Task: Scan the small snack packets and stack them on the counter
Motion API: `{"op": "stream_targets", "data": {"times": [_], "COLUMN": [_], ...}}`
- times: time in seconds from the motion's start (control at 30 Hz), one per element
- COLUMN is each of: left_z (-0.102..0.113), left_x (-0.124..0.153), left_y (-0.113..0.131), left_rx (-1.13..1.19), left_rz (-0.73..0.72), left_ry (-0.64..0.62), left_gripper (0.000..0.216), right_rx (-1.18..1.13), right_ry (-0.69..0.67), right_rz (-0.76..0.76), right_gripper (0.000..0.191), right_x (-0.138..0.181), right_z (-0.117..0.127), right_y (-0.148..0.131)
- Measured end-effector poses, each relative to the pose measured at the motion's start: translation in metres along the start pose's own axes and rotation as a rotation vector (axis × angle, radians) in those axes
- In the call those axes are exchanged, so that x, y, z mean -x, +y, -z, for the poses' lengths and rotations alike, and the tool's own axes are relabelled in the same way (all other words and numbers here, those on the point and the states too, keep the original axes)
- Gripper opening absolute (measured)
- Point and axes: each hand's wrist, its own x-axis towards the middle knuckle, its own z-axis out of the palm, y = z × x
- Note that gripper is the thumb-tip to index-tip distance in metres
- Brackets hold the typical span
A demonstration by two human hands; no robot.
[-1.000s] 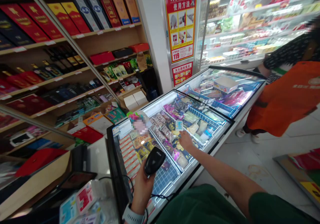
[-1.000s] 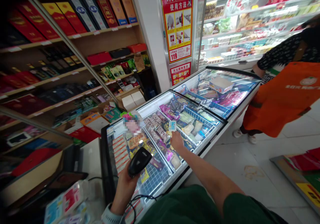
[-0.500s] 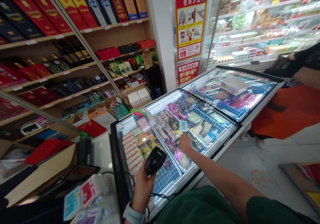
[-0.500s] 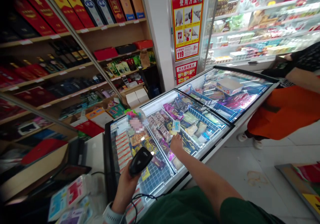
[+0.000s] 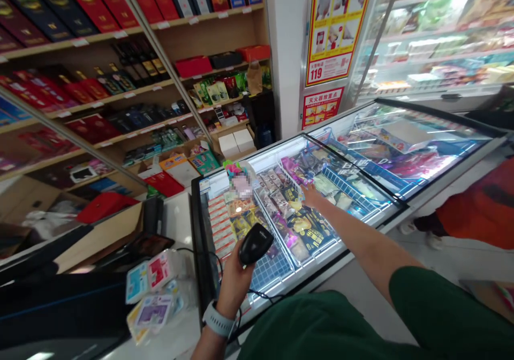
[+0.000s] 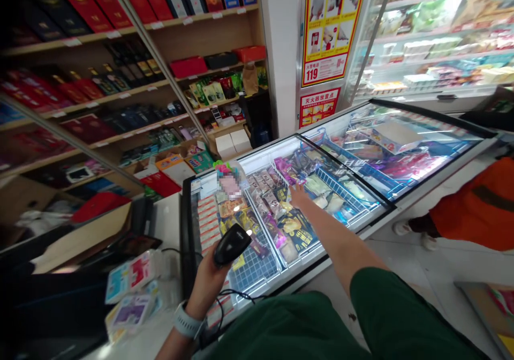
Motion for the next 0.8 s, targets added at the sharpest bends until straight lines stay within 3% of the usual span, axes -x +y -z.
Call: {"op": "stream_targets", "data": {"times": [0.13,0.27,0.5,0.67,0.8], "left_z": [0.005,0.007,0.003,0.001,0.003], "left_x": [0.002,0.002,0.002,0.004,0.007], "left_y": [0.002,-0.002,-0.004,-0.005,0.0], "left_rx": [-0.008,-0.009,-0.008,-0.043,-0.014], "left_rz": [0.009,0.002,0.011,0.008,-0.011], "left_ry": [0.017,0.034,0.028,0.026,-0.009], "left_gripper": [0.05,0.049,0.051,0.052,0.054], "right_rx": [0.014,0.019,-0.118,-0.157,-0.129], "right_ry": [-0.019,-0.007,0.023,0.047,-0.009], "right_rz": [0.046,-0.016,-0.168,-0.186,-0.181], "right_gripper": [0.084,0.078,0.082,0.08,0.092], "right_x": [-0.016,-0.019,0.009,0.026,0.022], "right_z": [0.003,0.0,-0.013,-0.023,-0.019], "right_y": [0.002,0.001,0.01,0.013,0.019]}}
